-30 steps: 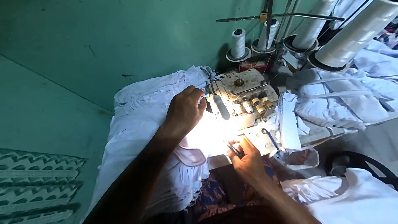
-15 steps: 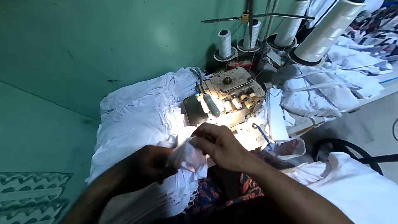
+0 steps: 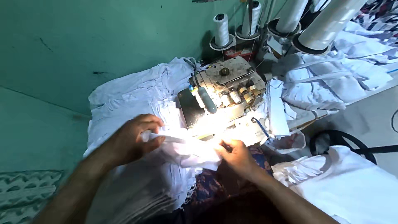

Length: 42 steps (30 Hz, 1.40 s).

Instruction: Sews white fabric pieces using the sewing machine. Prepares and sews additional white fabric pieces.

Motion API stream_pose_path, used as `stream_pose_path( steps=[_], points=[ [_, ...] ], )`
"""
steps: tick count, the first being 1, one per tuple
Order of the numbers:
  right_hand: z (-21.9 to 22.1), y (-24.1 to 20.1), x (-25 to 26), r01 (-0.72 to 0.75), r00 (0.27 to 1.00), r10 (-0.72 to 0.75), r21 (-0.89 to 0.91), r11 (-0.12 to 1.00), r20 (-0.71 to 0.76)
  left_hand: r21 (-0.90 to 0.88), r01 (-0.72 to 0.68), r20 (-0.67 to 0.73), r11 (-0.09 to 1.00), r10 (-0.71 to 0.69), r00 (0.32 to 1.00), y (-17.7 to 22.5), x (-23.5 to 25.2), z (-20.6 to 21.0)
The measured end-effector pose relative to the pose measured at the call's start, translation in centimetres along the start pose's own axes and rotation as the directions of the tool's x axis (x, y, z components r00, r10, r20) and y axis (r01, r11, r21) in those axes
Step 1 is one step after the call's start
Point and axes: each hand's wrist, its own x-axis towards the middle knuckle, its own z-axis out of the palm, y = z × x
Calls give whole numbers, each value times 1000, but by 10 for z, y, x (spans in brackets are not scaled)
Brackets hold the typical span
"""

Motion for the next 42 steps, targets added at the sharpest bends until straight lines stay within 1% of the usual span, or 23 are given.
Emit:
stream_pose_path(
  steps=[2, 3, 4, 5, 6, 7, 9, 11, 13, 16, 18, 22, 26, 27, 28, 30, 31, 33, 34, 36, 38, 40, 42],
  points=[
    [-6, 24, -8, -140, 985, 145, 57, 988, -95, -341, 77, 19, 937, -75, 997, 3, 20, 27],
    [-8, 30, -11, -194, 970, 206, 95, 976, -127, -432, 126, -28, 893, -153, 988, 9, 31, 41],
    [-8, 34, -13, -234, 955, 255, 141, 962, -150, -446, 164, -94, 880, -229, 969, 16, 44, 55],
    [-7, 36, -16, -262, 942, 292, 180, 948, -166, -386, 204, -146, 900, -278, 949, 20, 56, 67],
    [-6, 38, -18, -280, 930, 318, 209, 937, -182, -273, 230, -191, 934, -287, 938, 22, 68, 78],
    [-4, 38, -19, -290, 922, 335, 230, 929, -194, -158, 237, -224, 959, -268, 937, 23, 79, 87],
    [-1, 38, -22, -291, 911, 353, 272, 917, -214, -42, 183, -268, 982, -188, 945, 16, 98, 106],
    [3, 35, -21, -264, 909, 346, 324, 909, -232, -21, 128, -346, 992, -128, 929, 10, 115, 118],
    [7, 32, -19, -223, 915, 319, 350, 910, -247, -36, 159, -406, 987, -160, 900, 15, 129, 122],
    [10, 28, -15, -173, 928, 273, 357, 918, -253, -34, 241, -403, 970, -234, 885, 25, 140, 121],
    [9, 27, -14, -145, 934, 249, 361, 921, -258, -24, 241, -420, 970, -229, 878, 23, 141, 123],
    [9, 27, -17, -136, 933, 247, 380, 915, -262, 9, 249, -432, 969, -220, 875, 17, 141, 127],
    [9, 30, -17, -176, 939, 266, 364, 915, -216, -11, 391, -366, 920, -368, 855, 30, 134, 118],
    [9, 32, -16, -189, 941, 271, 352, 917, -201, -39, 382, -361, 923, -370, 856, 34, 125, 116],
    [9, 34, -16, -196, 942, 272, 340, 920, -194, -60, 333, -379, 941, -330, 864, 38, 115, 115],
    [9, 38, -14, -190, 944, 264, 328, 925, -200, -21, 219, -448, 975, -205, 870, 44, 92, 122],
    [9, 40, -13, -184, 943, 260, 324, 928, -207, 10, 187, -430, 982, -164, 888, 46, 80, 127],
    [7, 41, -12, -186, 943, 259, 315, 931, -209, 117, 202, -401, 972, -140, 905, 35, 59, 138],
    [6, 42, -13, -192, 943, 264, 316, 929, -204, 143, 236, -412, 961, -159, 897, 22, 50, 141],
    [4, 43, -14, -189, 947, 257, 312, 931, -194, 161, 354, -476, 921, -242, 845, -3, 35, 140],
    [-1, 45, -21, -176, 952, 235, 277, 945, -198, 119, 430, -531, 895, -309, 789, -5, 23, 137],
    [-11, 53, -37, -132, 954, 179, 201, 971, -239, 56, 365, -583, 929, -267, 768, 18, 12, 139],
    [-23, 67, -59, -93, 931, 125, 109, 990, -342, 29, 215, -631, 976, -149, 762, 50, -2, 147]
  ],
)
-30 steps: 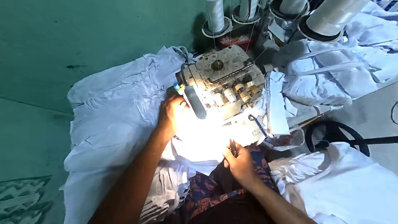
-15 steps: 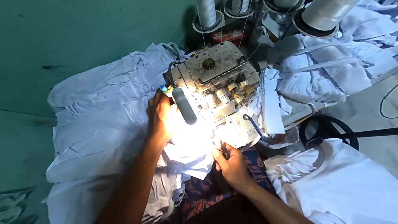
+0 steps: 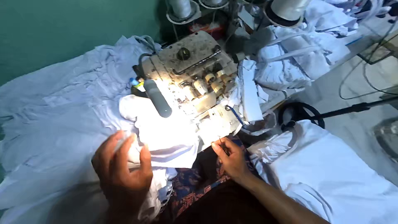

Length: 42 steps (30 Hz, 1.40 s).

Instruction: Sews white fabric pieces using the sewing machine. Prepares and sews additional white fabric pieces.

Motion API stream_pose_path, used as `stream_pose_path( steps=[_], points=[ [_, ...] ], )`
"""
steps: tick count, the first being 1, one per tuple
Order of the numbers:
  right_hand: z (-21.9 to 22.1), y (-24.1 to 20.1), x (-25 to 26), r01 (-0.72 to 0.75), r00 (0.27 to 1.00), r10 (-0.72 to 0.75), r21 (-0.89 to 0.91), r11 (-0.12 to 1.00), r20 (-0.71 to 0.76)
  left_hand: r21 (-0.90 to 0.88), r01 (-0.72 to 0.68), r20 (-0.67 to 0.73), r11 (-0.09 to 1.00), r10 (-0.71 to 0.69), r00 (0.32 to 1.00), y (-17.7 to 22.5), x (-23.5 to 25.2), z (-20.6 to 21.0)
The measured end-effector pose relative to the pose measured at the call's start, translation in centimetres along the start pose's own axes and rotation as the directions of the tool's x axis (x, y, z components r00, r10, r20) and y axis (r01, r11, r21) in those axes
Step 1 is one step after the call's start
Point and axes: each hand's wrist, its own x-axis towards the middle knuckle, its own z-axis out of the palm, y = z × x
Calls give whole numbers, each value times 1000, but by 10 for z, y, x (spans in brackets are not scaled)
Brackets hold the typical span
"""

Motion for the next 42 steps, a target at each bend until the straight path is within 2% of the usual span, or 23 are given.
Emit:
stream_pose_path(
  steps=[2, 5, 8, 10, 12, 14, 16, 18, 21, 23, 25, 29, 36, 42],
  points=[
    [-21, 13, -16, -24, 989, 13, -74, 997, -146, -136, -82, -22, 987, 80, 997, 27, -25, -2],
    [-44, 27, -15, -175, 946, 137, -108, 979, -294, -385, -87, 30, 919, 107, 994, 64, -54, 10],
    [-51, 39, 5, -326, 929, 306, -69, 943, -210, -588, -51, 166, 807, 181, 969, 91, -68, 39],
    [-49, 43, 12, -353, 929, 353, 26, 935, -112, -611, 66, 338, 789, 184, 923, 100, -69, 60],
    [-44, 33, 10, -389, 911, 407, 201, 899, -59, -583, 284, 527, 761, 88, 845, 106, -63, 79],
    [-40, 19, 5, -429, 882, 472, 389, 815, -17, -547, 536, 720, 643, 35, 693, 108, -54, 93],
    [-36, 11, 1, -443, 865, 502, 472, 762, 2, -499, 703, 831, 507, 51, 553, 110, -49, 105],
    [-33, 9, -1, -449, 859, 511, 483, 752, 3, -456, 793, 877, 403, 54, 477, 117, -48, 111],
    [-36, 10, -6, -443, 886, 461, 368, 817, 43, -420, 825, 896, 379, 27, 444, 120, -45, 108],
    [-51, 14, -14, -390, 917, 374, 116, 914, 137, -389, 851, 914, 353, 31, 405, 116, -42, 101],
    [-65, 17, -23, -303, 922, 308, -60, 951, 236, -357, 876, 931, 325, 45, 363, 112, -41, 93],
    [-73, 22, -32, -303, 889, 296, -37, 952, 348, -339, 899, 939, 276, 40, 342, 111, -43, 86],
    [-57, 13, -22, -249, 894, 210, 50, 967, 397, -346, 907, 936, 239, 19, 352, 111, -46, 85],
    [-51, 9, -20, -238, 900, 190, 78, 968, 392, -361, 907, 930, 218, 6, 368, 112, -49, 85]
  ],
)
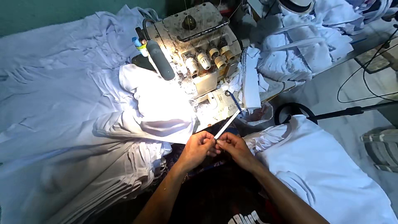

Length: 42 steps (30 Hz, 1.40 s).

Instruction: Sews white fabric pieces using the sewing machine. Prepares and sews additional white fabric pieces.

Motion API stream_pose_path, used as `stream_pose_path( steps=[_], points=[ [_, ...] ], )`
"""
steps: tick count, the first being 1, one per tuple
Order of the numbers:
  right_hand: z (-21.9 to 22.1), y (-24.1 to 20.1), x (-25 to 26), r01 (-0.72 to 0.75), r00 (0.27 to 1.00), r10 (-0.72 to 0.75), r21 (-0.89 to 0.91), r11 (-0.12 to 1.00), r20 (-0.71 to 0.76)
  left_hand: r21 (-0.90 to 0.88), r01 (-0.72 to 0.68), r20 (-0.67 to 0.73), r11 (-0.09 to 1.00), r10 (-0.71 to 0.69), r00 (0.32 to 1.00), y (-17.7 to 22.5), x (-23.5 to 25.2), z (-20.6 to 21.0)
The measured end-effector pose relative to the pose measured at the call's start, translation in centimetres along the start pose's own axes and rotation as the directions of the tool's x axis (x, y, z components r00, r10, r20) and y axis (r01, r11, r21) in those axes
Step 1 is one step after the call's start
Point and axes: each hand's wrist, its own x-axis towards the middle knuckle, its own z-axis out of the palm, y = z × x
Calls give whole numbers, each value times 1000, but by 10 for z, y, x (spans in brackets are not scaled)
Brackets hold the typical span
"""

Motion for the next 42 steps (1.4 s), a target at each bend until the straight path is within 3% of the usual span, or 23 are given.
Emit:
stream_pose_path(
  steps=[5, 8, 11, 13, 16, 19, 22, 24, 26, 31, 36, 42],
  points=[
    [0, 4, -2, -50, 996, 47, -35, 998, -81, -13, -14, 5, 1000, 14, 1000, 2, -2, 1],
    [5, 5, -5, -59, 991, 64, 49, 997, -115, -64, -96, -34, 993, 93, 995, 0, -6, -1],
    [22, 0, -5, 29, 986, 7, 213, 977, -167, -236, -224, -159, 946, 190, 969, -3, -9, 4],
    [39, -12, -1, 80, 981, -15, 333, 940, -195, -427, -271, -250, 863, 176, 952, 2, -12, 14],
    [59, -35, 13, 124, 974, -45, 359, 925, -222, -560, -334, -332, 758, 164, 929, 13, -18, 19],
    [53, -55, 27, 226, 968, -206, 138, 964, -146, -386, -458, -415, 801, 292, 862, 23, -26, 4],
    [33, -76, 42, 280, 957, -269, -104, 954, 105, 61, -520, -371, 852, 503, 781, 35, -40, -22],
    [23, -90, 51, 298, 938, -241, -222, 928, 250, 305, -468, -271, 829, 547, 792, 46, -51, -36],
    [17, -104, 59, 326, 907, -208, -298, 897, 365, 429, -407, -190, 807, 520, 833, 58, -59, -47],
    [10, -129, 74, 320, 863, -113, -361, 876, 492, 546, -331, -118, 769, 462, 879, 76, -65, -61],
    [9, -135, 82, 352, 840, -135, -339, 872, 526, 443, -277, -47, 852, 331, 942, 95, -64, -68],
    [10, -135, 88, 351, 836, -126, -344, 871, 534, 489, -228, -10, 842, 266, 964, 106, -59, -69]
  ],
)
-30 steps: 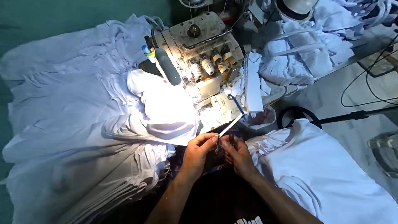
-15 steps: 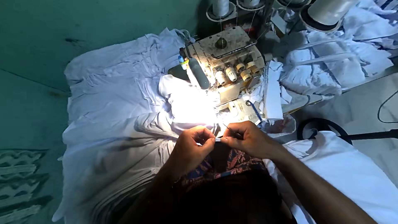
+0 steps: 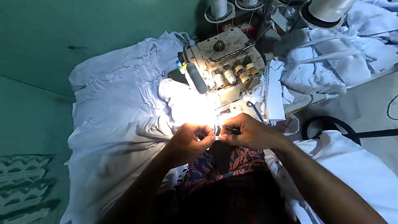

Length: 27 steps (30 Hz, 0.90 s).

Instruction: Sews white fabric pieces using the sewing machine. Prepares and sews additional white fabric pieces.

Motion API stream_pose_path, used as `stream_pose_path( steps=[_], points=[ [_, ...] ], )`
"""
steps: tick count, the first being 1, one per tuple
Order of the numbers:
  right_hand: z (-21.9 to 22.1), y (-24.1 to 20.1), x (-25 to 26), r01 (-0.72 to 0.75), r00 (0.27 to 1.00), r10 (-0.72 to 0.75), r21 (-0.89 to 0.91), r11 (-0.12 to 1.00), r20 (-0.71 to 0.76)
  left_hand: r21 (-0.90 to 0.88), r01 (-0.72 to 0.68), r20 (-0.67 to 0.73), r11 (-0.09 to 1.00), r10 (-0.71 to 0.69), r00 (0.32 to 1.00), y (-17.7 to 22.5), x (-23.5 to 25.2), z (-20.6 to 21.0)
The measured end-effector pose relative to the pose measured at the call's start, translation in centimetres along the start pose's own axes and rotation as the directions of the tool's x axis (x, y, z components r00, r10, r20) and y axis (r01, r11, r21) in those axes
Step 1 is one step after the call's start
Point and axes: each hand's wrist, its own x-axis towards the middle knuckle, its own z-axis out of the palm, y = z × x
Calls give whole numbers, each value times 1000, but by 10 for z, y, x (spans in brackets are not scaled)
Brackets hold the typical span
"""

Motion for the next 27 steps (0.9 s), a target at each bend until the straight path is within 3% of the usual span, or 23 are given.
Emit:
stream_pose_path(
  steps=[5, 8, 10, 12, 15, 17, 21, 27],
  points=[
    [-2, 4, 3, 9, 1000, -8, 26, 1000, -30, -5, 3, -7, 1000, -3, 1000, 3, 3, -2],
    [2, 12, 4, 44, 984, -25, 105, 994, -178, 32, 24, -52, 999, -23, 998, 8, 7, -5],
    [17, 25, 8, 41, 916, 45, 205, 978, -400, 96, 82, -130, 992, -69, 989, 13, 14, -13],
    [38, 40, 18, -32, 802, 198, 291, 956, -564, 164, 165, -208, 973, -129, 970, 19, 26, -23],
    [64, 53, 28, -137, 755, 335, 363, 921, -564, 231, 182, -230, 956, -128, 965, 17, 47, -36],
    [76, 54, 29, -118, 739, 368, 429, 896, -565, 187, 167, -229, 968, -122, 966, 8, 59, -39],
    [86, 50, 22, -34, 719, 382, 519, 854, -581, 4, 207, -242, 978, -200, 949, -5, 70, -39],
    [87, 53, 19, 4, 719, 355, 515, 857, -597, -110, 180, -281, 978, -204, 938, -6, 73, -35]
  ],
)
